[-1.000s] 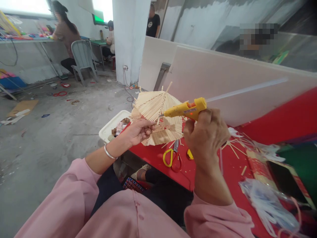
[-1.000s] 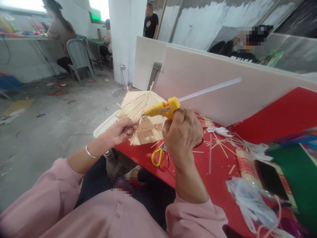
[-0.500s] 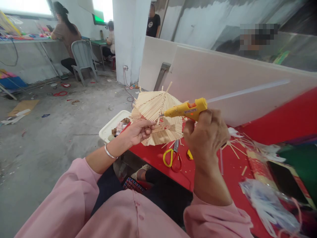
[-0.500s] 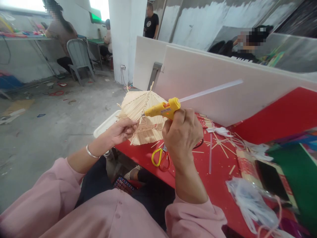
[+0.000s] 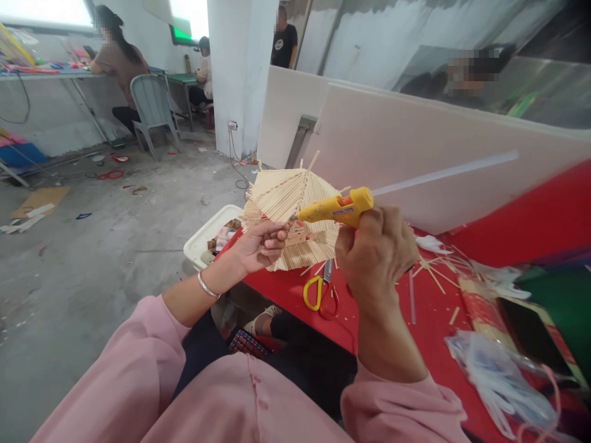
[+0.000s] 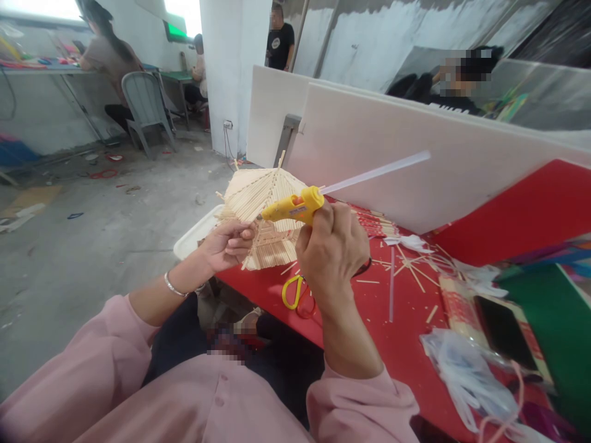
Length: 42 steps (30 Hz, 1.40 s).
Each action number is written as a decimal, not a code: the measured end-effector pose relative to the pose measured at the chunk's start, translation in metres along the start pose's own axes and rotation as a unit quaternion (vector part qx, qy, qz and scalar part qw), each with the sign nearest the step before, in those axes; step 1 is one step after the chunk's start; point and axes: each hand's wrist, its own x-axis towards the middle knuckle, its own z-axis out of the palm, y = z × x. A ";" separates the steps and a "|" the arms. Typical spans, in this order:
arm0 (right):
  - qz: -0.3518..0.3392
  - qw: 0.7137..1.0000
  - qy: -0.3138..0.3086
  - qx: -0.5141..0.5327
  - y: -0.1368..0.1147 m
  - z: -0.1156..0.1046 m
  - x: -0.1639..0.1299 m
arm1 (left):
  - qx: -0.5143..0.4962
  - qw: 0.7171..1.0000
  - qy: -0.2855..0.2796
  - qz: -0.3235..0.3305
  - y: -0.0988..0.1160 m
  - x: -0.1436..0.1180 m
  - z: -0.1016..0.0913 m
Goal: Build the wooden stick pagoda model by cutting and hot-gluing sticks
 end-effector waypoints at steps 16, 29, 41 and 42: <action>-0.012 0.998 0.035 0.043 0.005 0.003 -0.002 | 0.030 0.999 0.010 0.006 -0.001 0.001 0.000; 0.013 0.998 0.044 0.034 0.009 0.005 -0.003 | 0.112 0.990 0.062 0.058 -0.002 0.001 0.006; 0.024 0.999 0.021 0.043 0.008 0.002 -0.001 | 0.122 0.985 0.100 0.067 -0.004 -0.001 0.011; 0.025 0.999 0.020 0.042 0.008 0.002 -0.001 | 0.120 0.985 0.104 0.069 -0.004 -0.001 0.011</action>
